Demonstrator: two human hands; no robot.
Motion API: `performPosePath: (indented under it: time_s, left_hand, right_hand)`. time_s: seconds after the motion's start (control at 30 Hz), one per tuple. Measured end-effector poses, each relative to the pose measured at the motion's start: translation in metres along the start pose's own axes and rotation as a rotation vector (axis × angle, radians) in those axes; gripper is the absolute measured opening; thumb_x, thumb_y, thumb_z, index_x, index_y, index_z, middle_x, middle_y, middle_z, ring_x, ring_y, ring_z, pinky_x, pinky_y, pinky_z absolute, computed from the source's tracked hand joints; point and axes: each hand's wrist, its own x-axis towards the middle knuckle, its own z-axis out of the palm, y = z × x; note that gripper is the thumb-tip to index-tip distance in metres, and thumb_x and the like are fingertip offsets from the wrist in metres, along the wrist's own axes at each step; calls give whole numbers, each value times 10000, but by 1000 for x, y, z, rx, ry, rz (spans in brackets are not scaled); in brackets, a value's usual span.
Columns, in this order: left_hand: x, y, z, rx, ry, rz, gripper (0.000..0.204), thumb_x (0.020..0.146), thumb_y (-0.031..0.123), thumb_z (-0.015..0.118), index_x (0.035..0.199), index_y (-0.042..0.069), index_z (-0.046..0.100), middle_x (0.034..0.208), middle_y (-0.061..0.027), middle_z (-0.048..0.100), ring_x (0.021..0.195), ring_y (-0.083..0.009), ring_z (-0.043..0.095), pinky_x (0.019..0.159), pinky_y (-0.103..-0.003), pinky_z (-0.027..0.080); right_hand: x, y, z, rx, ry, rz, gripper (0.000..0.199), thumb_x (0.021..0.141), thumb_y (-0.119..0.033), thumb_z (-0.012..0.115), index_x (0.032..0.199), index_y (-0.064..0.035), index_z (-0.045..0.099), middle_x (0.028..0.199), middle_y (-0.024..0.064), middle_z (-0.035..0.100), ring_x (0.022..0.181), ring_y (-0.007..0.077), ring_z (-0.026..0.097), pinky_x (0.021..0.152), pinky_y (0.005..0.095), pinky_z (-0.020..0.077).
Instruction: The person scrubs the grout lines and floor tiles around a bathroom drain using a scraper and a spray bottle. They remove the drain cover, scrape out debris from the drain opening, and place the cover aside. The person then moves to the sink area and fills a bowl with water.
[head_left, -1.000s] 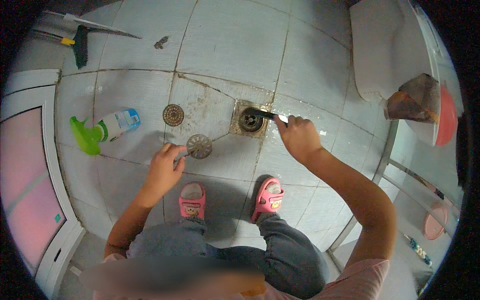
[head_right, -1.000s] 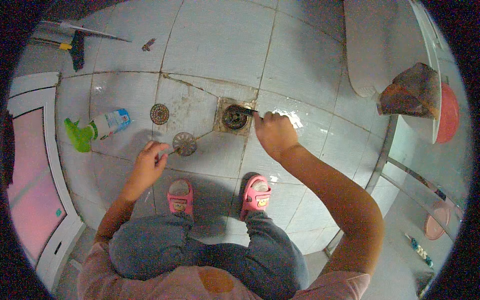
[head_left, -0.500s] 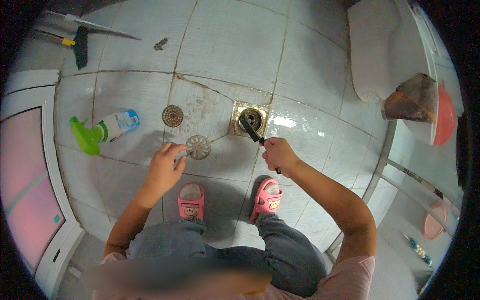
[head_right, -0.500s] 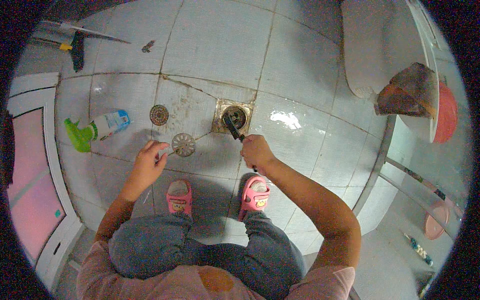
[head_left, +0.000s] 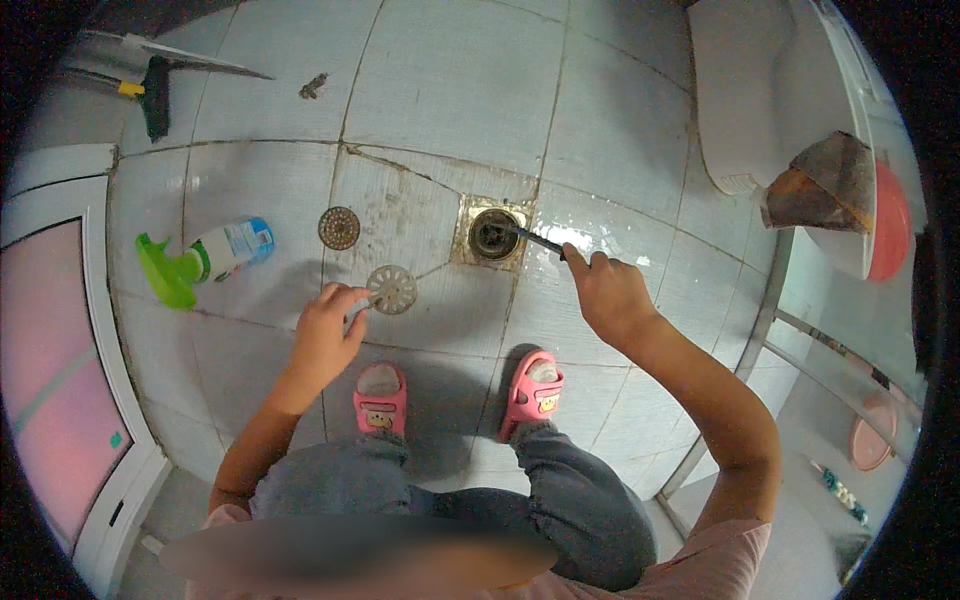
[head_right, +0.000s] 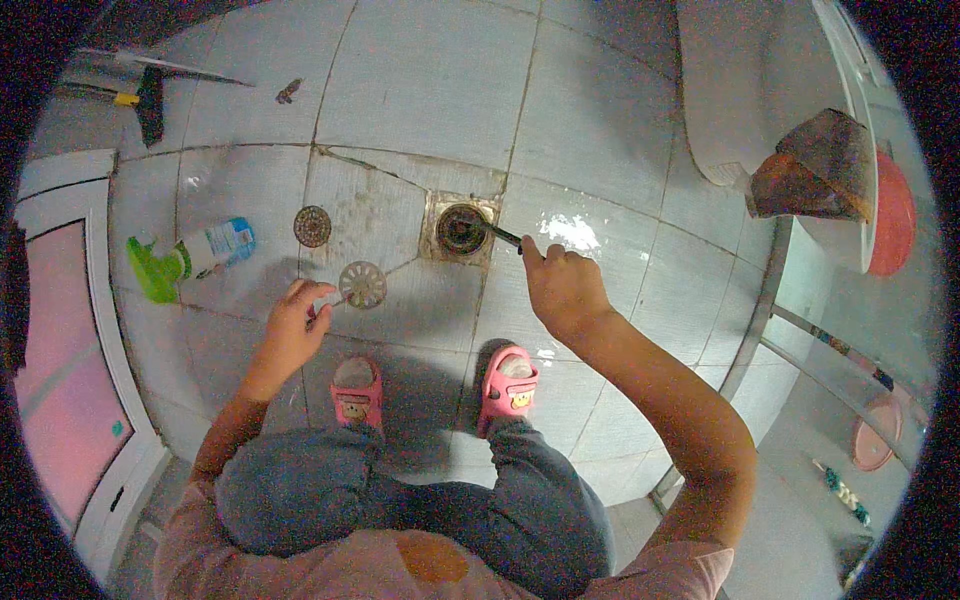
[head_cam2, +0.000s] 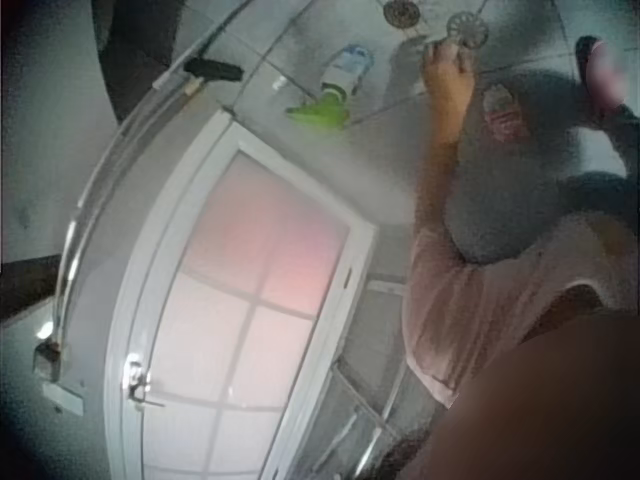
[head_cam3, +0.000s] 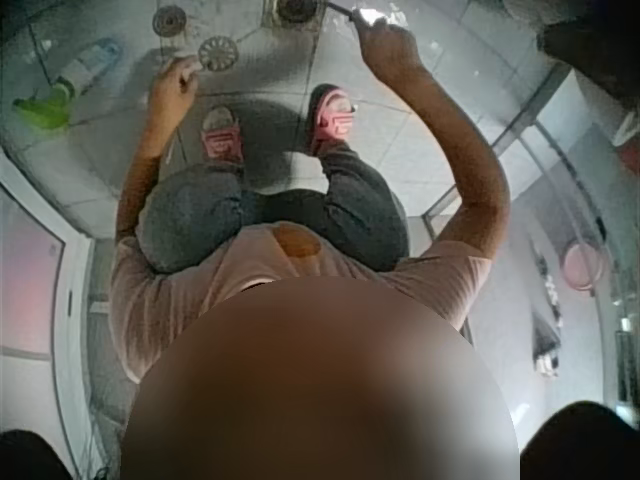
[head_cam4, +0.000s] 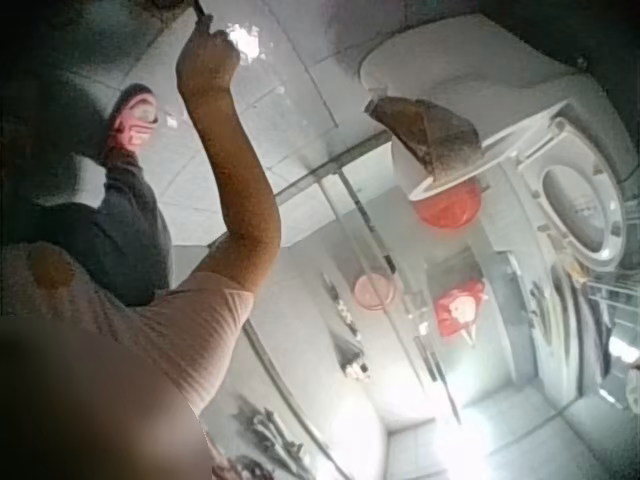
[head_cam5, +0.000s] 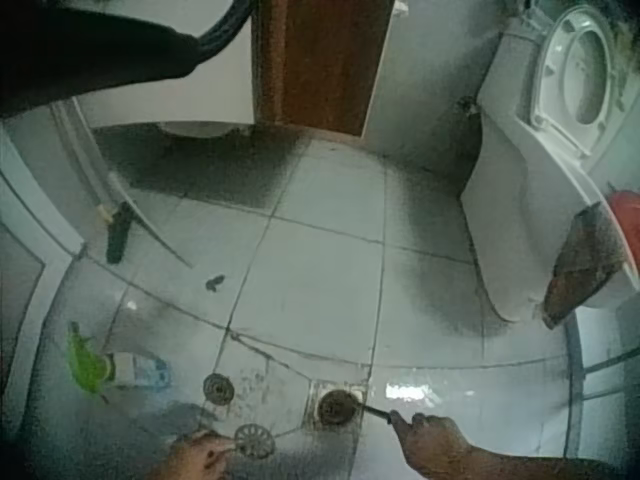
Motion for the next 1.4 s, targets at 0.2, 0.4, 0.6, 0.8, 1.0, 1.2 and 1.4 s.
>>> performPosePath:
  time_s: [0.2,0.4,0.6,0.8,1.0,1.2,1.4]
  left_hand:
    - [-3,6,-4,-18,7,-16,215,715,56,571,930,62,572,847,-113,540,629,-261,539,612,-356,437]
    - [-7,-2,-4,15,23,24,224,725,38,561,949,41,556,864,-121,539,692,-274,555,626,-348,453]
    - [-7,1,-4,62,-25,32,230,752,24,553,981,38,545,890,-124,533,692,-251,573,624,-316,477]
    - [-5,4,3,72,-16,41,220,760,59,567,978,52,543,891,-120,537,676,-244,564,634,-330,471]
    - [-9,-7,2,82,-16,23,219,762,81,571,979,60,546,878,-118,540,669,-248,559,628,-339,466]
    - [-8,4,0,18,-40,-26,222,734,84,563,955,56,561,872,-136,542,782,-320,542,679,-394,436]
    - [-9,1,1,38,-34,-28,216,738,87,560,951,49,561,870,-143,537,775,-327,537,680,-396,435]
  right_hand:
    - [7,-9,12,143,-187,119,312,764,-65,457,1060,32,468,710,193,602,633,317,617,538,387,504]
    - [11,-21,17,17,-102,94,243,775,-69,443,982,42,502,709,193,606,642,304,625,532,381,505]
    - [58,-36,-5,-174,-231,-52,253,738,-70,514,974,-3,577,739,134,623,691,258,632,551,359,504]
    - [84,-45,-17,-261,-320,-100,122,700,-70,563,780,-46,653,766,114,641,748,239,638,579,346,508]
    - [80,-41,-25,-213,-400,-52,175,773,-122,510,837,-49,656,906,139,635,818,254,630,639,361,509]
    - [66,-7,32,92,-373,146,199,773,-116,475,841,-12,631,862,201,621,800,294,626,673,411,506]
    - [53,-3,16,-104,-182,-60,160,772,-105,478,852,-17,585,721,152,619,738,258,633,577,362,500]
